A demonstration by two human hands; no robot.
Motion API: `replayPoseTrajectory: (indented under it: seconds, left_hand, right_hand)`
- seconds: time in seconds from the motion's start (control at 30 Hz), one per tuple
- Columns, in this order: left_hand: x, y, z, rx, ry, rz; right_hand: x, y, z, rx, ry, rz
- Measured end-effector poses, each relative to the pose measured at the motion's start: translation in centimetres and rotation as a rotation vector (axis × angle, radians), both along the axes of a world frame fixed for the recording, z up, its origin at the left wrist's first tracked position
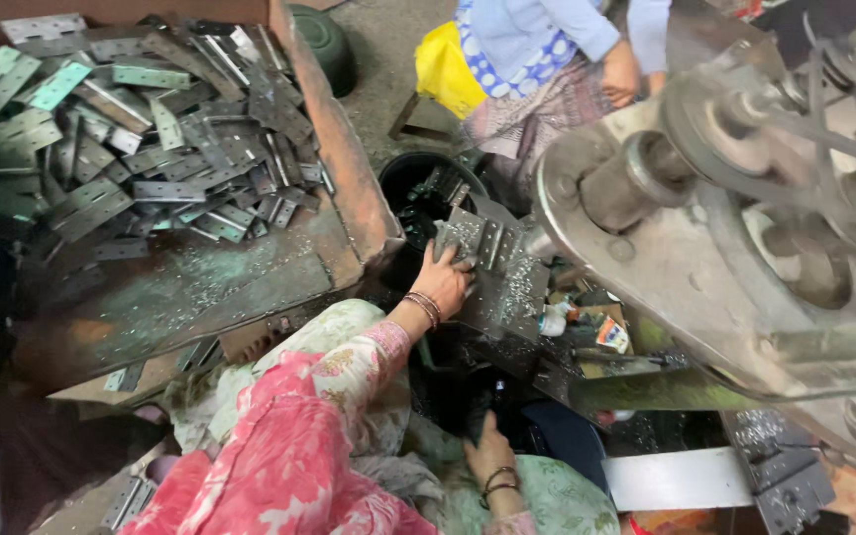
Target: The person repeatedly places small metal plates into a manual punching machine, presses the lever to punch holes, and removes the finished pieces. The person handles the metal plates one at a time and deposits them into a nearby bin.
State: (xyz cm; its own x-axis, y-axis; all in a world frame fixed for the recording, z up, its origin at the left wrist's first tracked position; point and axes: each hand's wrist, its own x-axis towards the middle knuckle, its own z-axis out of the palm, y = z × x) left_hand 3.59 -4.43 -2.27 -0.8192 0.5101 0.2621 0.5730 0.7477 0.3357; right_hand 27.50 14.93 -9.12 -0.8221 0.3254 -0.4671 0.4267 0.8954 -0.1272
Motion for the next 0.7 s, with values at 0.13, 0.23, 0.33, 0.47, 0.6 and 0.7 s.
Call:
replayPoseTrajectory:
  seconds: [0.13,0.23,0.33,0.47,0.6,0.7]
  left_hand:
    - [-0.9,-7.5,-1.1,0.233,0.271,0.326]
    - [-1.1,-13.9,-3.3,0.276,0.128,0.566]
    - [-0.8,-19.5,-5.8,0.058,-0.031,0.750]
    - [-0.1,-24.4,-8.3,-0.220,-0.242,0.874]
    - [-1.1,-26.2,-9.4,-0.286,-0.149,0.955]
    - [-2.7,-26.4,-9.4,-0.328,-0.058,0.979]
  right_hand:
    - [-1.3,2.0,3.4,0.036,0.024,0.100]
    - [-2.1,2.4,5.1,0.128,-0.096,0.111]
    - [-2.6,2.6,5.8,0.181,-0.120,0.090]
    - [-2.8,3.4,5.3,0.202,-0.189,0.075]
    - [-2.6,5.3,3.8,0.191,-0.185,0.097]
    - [-2.3,7.0,2.2,0.183,-0.198,0.067]
